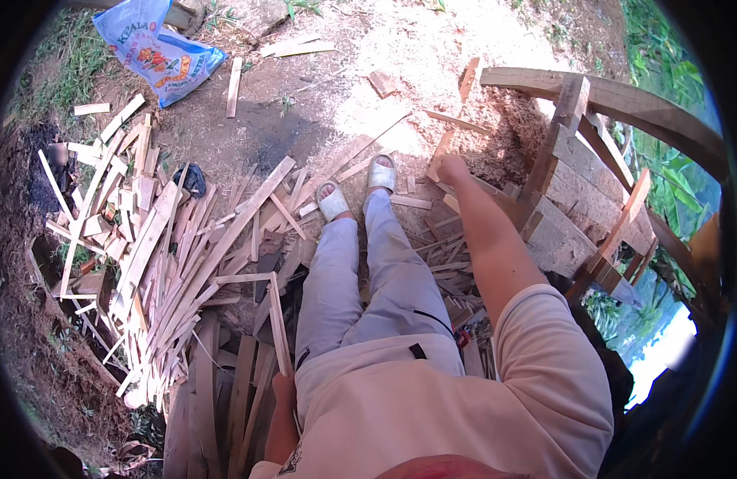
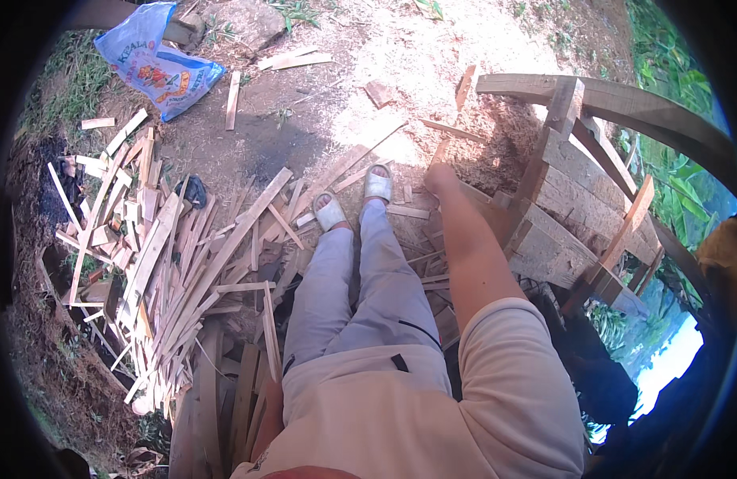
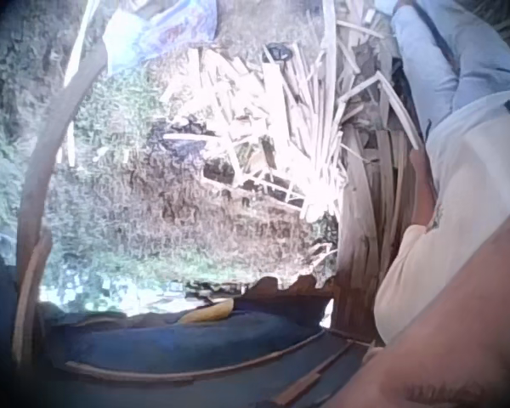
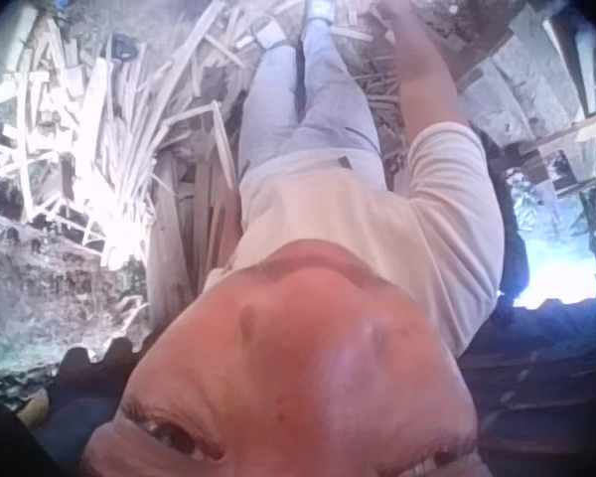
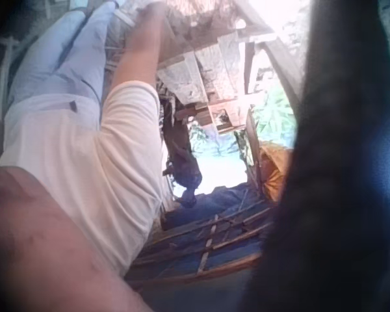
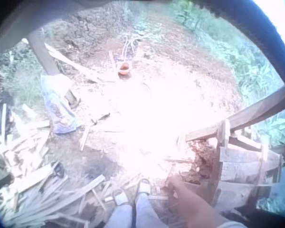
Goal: The person selects and inspects thin wooden strips in a cluttered workshop. They then use a hand saw to cut a wooden frame piece while sitting on the floor, followed by sorting the cut strips.
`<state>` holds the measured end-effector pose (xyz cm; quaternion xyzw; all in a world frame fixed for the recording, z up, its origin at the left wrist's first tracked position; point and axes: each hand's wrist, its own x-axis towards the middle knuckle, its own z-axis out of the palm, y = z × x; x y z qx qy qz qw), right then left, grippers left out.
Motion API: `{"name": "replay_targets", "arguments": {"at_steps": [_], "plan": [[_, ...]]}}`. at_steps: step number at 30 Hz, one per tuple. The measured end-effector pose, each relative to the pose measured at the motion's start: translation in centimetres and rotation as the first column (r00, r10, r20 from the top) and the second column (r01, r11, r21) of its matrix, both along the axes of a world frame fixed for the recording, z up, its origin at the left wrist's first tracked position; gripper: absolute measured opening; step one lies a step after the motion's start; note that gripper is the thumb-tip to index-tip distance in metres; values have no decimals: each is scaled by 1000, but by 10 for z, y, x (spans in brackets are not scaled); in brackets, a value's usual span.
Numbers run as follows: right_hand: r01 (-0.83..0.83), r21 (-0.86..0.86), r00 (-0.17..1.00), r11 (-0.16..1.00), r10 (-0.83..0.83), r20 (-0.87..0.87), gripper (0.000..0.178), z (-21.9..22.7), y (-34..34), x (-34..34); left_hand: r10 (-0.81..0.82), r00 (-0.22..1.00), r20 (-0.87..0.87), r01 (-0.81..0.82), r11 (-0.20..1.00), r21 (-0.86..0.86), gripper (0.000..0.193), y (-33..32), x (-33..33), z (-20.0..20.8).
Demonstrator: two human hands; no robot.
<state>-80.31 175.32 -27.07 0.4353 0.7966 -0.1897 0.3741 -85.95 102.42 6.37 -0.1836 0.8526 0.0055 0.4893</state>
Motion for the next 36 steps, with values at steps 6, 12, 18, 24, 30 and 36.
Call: {"name": "replay_targets", "arguments": {"at_steps": [6, 12, 18, 24, 30, 36], "plan": [[-333, 274, 940, 902, 294, 174, 24, -65, 104, 11, -43, 961, 272, 79, 989, -124, 50, -8, 21, -16], [-425, 310, 886, 851, 320, 335, 29, -104, 145, -3, -12, 939, 343, 74, 983, -167, 50, 25, 22, -30], [-544, 187, 823, 818, 477, 310, 24, -94, 112, 3, -63, 928, 367, 107, 989, -103, 51, 25, 11, -44], [341, -118, 932, 933, -320, 170, 27, -47, 54, -14, -140, 962, 236, 139, 990, 24, 51, 30, -21, -49], [655, -755, 307, 37, -926, 221, 40, 98, -31, -68, 228, 973, -21, -218, 950, 225, 40, 116, -119, -24], [288, -958, 262, 15, -963, 64, 35, 292, -123, -120, 379, 922, 79, -347, 716, 606, 36, 226, -261, 31]]}}
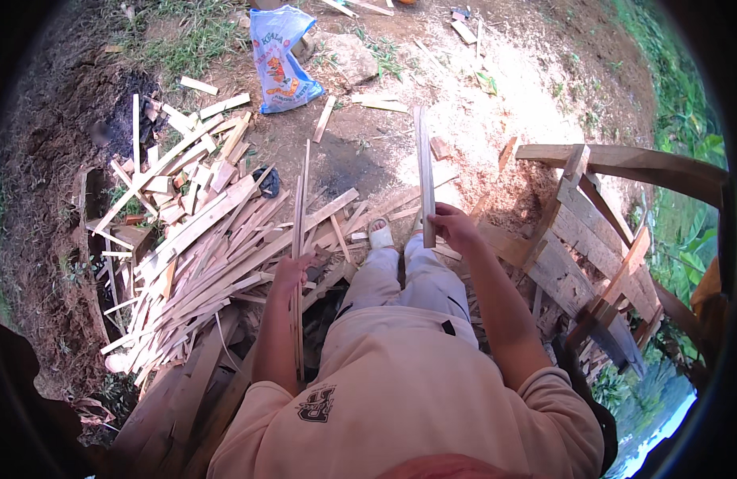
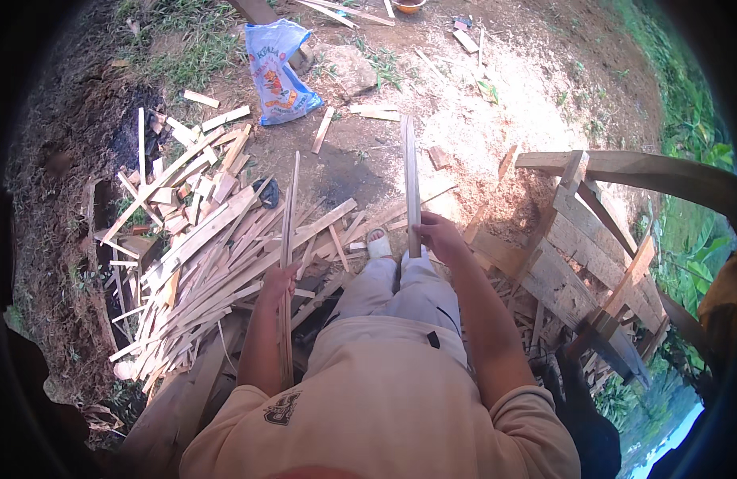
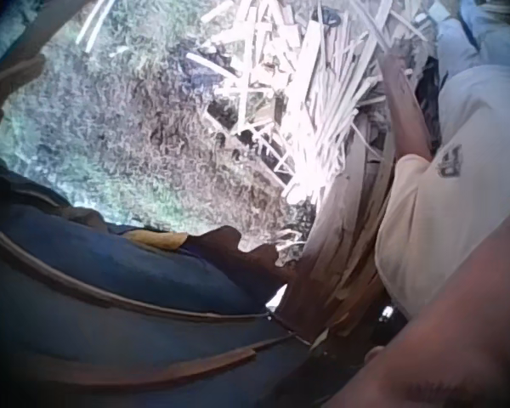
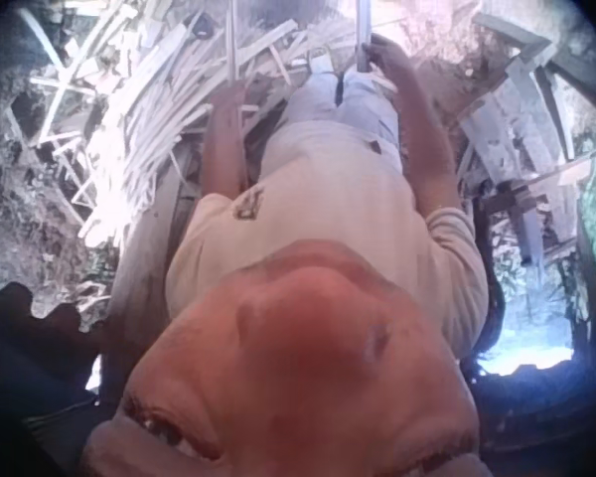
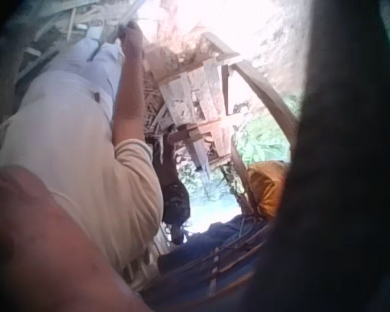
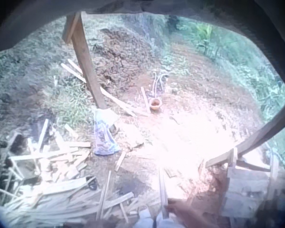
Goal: The person selects and inspects thin wooden strips in a cluttered workshop. They then use a hand saw to cut a wooden frame piece while sitting on the floor, followed by sorting the cut strips.
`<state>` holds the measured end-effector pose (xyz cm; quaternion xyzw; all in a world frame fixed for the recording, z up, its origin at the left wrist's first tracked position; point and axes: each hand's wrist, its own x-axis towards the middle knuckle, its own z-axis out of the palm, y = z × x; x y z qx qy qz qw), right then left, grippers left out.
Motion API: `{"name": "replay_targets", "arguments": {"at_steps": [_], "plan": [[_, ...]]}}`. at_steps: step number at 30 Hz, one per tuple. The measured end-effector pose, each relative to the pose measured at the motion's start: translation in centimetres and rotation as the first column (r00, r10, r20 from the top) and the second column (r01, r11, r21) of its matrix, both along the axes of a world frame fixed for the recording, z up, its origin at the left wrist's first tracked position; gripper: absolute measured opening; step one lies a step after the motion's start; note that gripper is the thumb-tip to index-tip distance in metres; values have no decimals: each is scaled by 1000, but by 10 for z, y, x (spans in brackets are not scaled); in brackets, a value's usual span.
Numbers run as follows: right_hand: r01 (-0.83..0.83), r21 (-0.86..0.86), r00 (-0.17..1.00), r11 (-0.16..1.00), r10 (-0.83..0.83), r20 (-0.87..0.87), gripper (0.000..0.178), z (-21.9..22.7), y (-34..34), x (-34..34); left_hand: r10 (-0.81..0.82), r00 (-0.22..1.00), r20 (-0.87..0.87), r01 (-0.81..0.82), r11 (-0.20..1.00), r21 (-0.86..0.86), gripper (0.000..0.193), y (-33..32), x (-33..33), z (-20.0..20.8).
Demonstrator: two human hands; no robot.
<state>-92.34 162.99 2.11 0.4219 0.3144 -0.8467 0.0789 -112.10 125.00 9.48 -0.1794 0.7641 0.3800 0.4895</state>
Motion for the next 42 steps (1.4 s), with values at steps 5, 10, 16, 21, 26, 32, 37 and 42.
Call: {"name": "replay_targets", "arguments": {"at_steps": [5, 10, 16, 21, 26, 32, 37, 42], "plan": [[-85, 79, 989, 993, 93, -112, 34, 126, -68, -40, 160, 975, -152, -88, 915, 394, 46, 63, -77, 39], [-127, 132, 948, 983, 159, -274, 39, 195, -100, -61, 285, 940, -186, -115, 781, 614, 54, 145, -112, 109], [-192, 253, 913, 948, 267, -307, 39, 227, -117, -72, 400, 917, 11, -259, 571, 779, 75, 169, -121, 135], [-293, 283, 886, 913, 371, -279, 40, 221, -118, -65, 450, 893, 20, -311, 584, 750, 82, 168, -120, 127], [-352, 268, 870, 897, 419, -260, 42, 210, -120, -59, 456, 890, 29, -326, 589, 739, 83, 163, -116, 118], [-405, 282, 847, 870, 473, -242, 41, 204, -113, -55, 470, 882, -16, -306, 598, 741, 80, 165, -105, 115], [-378, 255, 871, 890, 435, -229, 39, 202, -109, -55, 445, 892, 77, -353, 581, 733, 72, 165, -104, 117], [-371, 275, 865, 887, 438, -246, 42, 201, -107, -54, 434, 901, 18, -318, 631, 708, 61, 164, -101, 114]]}}
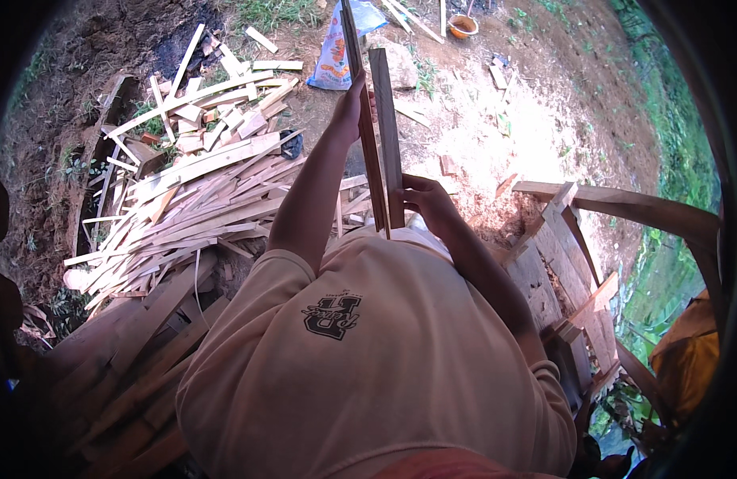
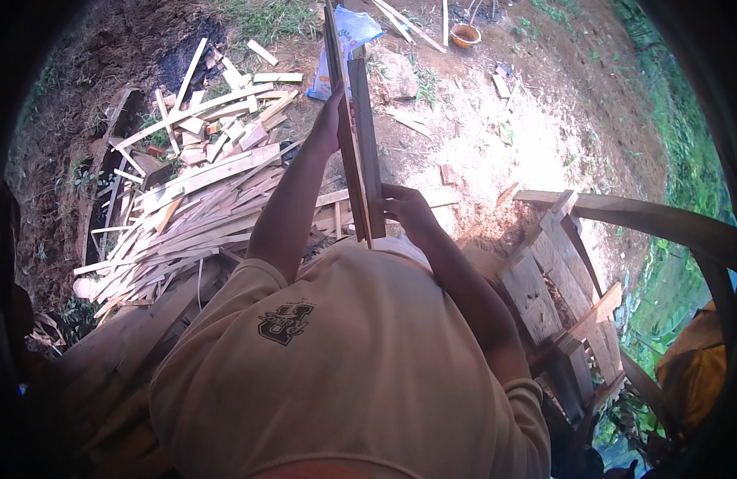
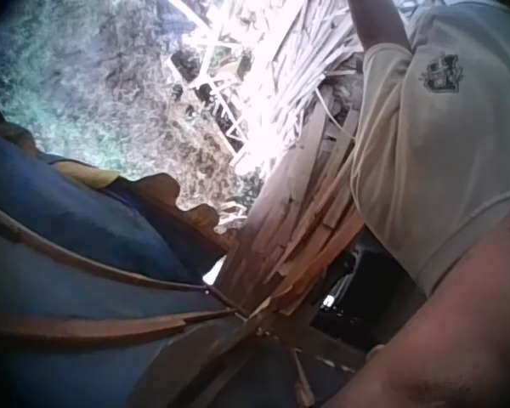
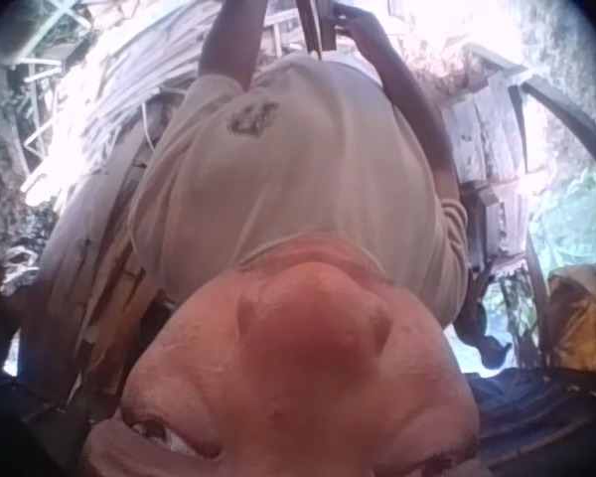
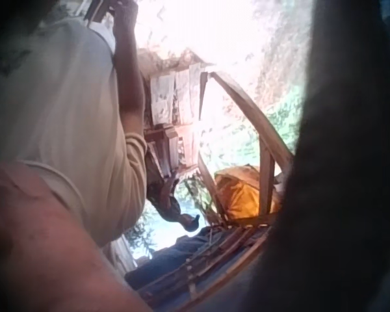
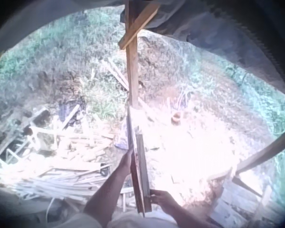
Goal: The person selects and inspects thin wooden strips in a cluttered workshop. They then use a hand saw to cut a wooden frame piece while sitting on the floor, followed by sorting the cut strips.
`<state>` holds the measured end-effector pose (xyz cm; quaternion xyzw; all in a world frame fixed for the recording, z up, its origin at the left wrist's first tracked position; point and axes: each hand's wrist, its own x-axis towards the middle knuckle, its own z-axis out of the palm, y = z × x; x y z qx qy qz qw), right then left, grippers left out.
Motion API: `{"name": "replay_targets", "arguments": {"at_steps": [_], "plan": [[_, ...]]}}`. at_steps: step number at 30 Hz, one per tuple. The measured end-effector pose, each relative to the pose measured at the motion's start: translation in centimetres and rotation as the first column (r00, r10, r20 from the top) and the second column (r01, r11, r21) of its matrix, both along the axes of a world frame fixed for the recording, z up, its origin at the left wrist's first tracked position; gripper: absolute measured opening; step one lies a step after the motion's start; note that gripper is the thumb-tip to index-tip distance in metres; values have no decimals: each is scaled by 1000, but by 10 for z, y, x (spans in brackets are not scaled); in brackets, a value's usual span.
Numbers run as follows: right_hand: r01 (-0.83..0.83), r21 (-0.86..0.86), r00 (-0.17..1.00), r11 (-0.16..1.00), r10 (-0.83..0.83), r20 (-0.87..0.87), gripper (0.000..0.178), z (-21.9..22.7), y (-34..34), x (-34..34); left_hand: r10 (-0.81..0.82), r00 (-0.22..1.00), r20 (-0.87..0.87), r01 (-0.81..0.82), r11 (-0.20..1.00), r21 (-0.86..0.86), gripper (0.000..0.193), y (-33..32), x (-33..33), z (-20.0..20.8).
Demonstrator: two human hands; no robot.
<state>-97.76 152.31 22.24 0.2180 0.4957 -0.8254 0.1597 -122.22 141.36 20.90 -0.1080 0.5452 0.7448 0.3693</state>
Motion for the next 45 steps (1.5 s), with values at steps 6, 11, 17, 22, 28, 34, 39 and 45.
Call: {"name": "replay_targets", "arguments": {"at_steps": [6, 11, 17, 22, 28, 34, 39, 45], "plan": [[-26, 0, 999, 1000, 26, -29, 44, -1, -6, -8, -31, 999, 14, 31, 999, 15, 62, -12, -20, -20], [11, -30, 1000, 999, -11, -8, 40, -1, 0, -7, 33, 998, -45, -30, 997, 75, 58, -10, -21, -21], [-118, 642, 992, 758, 56, 117, 31, -16, 7, 7, 72, 997, 2, -72, 996, 46, 61, -37, -37, -7], [337, 696, 936, 634, -305, -175, 29, -26, 21, 39, 68, 979, -194, -120, 955, -272, 58, -82, -91, 20], [398, 517, 764, 758, -586, 270, 34, -69, 91, 101, -139, 967, -212, -6, 824, -567, 55, -108, -89, 17], [557, 618, 671, 555, -739, 59, 25, -122, 123, 201, -407, 912, 54, 296, 560, -774, 54, -119, -3, -81], [606, 721, 514, 335, -857, -33, 25, -112, 89, 276, -705, 657, 265, 500, 145, -854, 57, -116, 59, -167], [850, 456, 99, 263, -931, 351, 35, -146, 32, 341, -882, 227, 414, 569, -225, -791, 60, -60, 79, -159]]}}
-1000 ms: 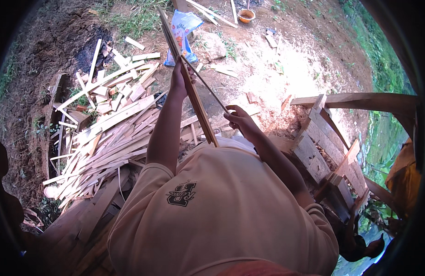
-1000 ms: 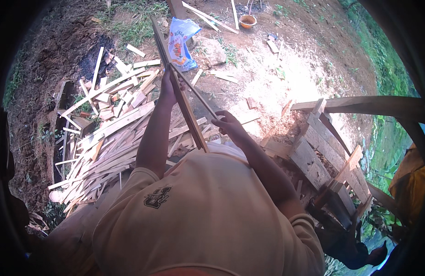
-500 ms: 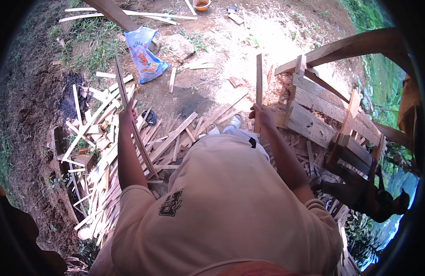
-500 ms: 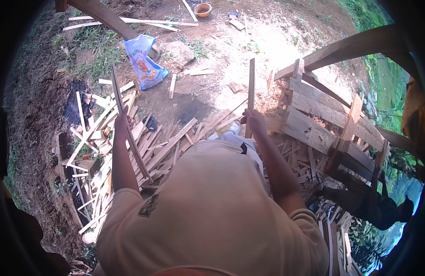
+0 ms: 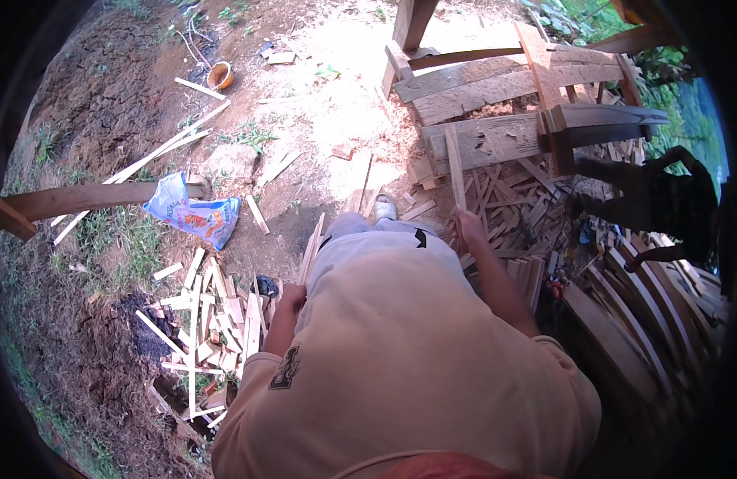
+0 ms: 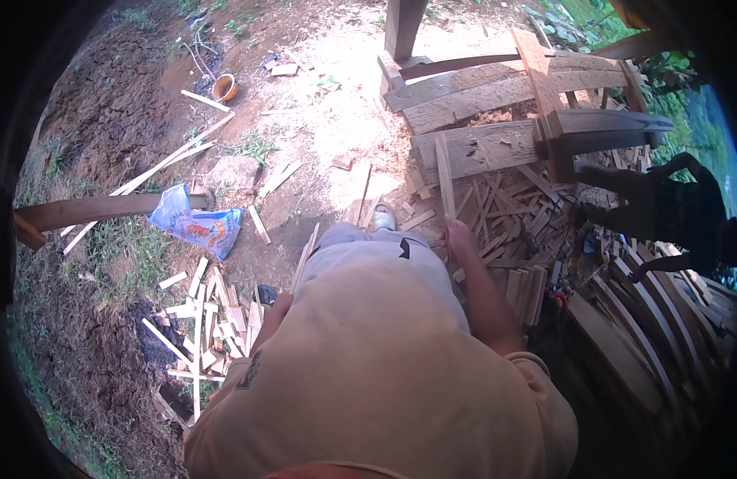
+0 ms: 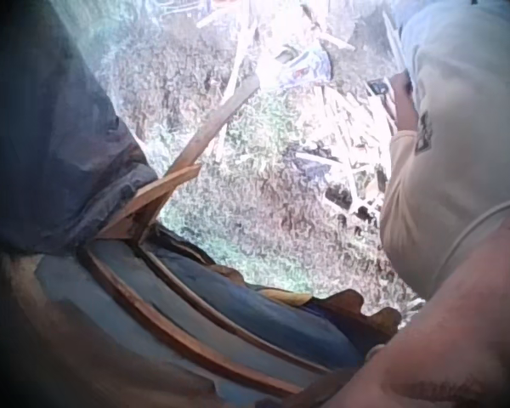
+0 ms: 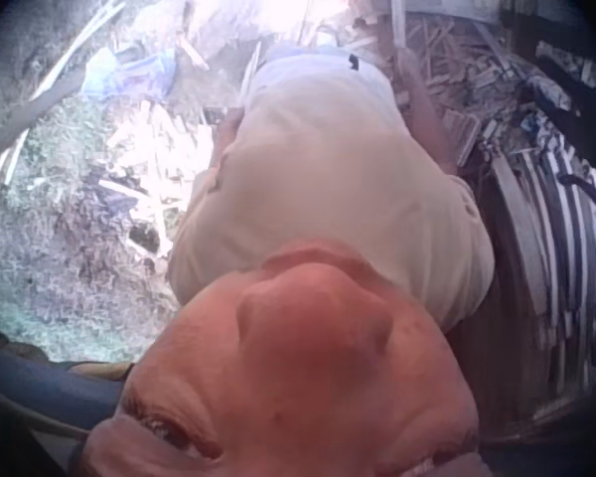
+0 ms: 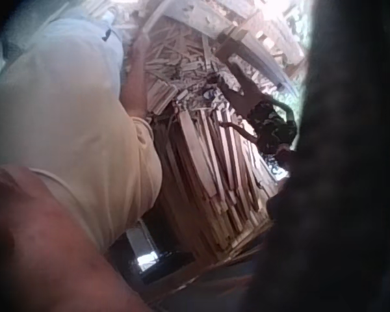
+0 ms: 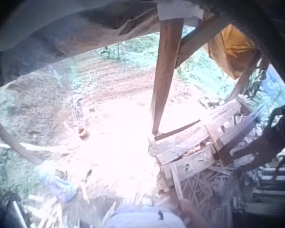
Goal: The person selects and inspects thin wooden strips in a cluttered workshop. They then use a hand saw to cut a wooden frame piece while sitting on the floor, followed by sorting the cut strips.
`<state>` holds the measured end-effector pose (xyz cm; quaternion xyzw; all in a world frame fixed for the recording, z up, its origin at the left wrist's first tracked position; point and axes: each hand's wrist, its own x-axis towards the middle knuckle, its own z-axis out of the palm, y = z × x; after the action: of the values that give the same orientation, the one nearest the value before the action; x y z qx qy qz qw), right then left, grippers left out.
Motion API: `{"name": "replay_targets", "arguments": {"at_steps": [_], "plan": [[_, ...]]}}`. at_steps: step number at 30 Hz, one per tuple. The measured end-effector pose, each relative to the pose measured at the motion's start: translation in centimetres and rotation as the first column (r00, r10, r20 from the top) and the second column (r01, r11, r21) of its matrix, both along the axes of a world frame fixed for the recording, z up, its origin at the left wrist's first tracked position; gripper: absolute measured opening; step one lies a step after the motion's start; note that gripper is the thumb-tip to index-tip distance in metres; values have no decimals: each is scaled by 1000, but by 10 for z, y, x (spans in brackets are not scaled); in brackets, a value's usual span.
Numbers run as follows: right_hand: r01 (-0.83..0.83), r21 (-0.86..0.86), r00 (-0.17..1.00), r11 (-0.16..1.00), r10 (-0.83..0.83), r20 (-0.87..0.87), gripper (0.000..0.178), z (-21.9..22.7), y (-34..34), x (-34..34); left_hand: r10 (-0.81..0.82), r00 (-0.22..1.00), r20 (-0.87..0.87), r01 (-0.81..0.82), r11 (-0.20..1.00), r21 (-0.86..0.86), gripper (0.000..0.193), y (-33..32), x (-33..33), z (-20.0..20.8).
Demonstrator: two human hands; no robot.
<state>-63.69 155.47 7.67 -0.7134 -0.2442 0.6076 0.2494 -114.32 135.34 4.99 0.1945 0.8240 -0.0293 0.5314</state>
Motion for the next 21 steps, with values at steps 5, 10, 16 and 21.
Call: {"name": "replay_targets", "arguments": {"at_steps": [5, 10, 16, 21], "plan": [[-5, 79, 1000, 997, 5, -2, 34, 11, -30, 7, -307, 949, -78, 309, 951, 22, 61, 60, -29, 1], [-228, -188, 940, 955, 266, 213, 48, -9, -55, 5, -622, 777, -92, 626, 779, 23, 62, 144, -50, 1], [-86, 193, 826, 978, -38, 563, 58, -30, -150, -34, -838, 538, -95, 841, 541, -4, 64, 226, -37, 10], [381, 7, 848, 924, -353, 395, 47, -88, -296, -70, -915, 390, -98, 920, 393, -6, 65, 262, -12, 15]]}}
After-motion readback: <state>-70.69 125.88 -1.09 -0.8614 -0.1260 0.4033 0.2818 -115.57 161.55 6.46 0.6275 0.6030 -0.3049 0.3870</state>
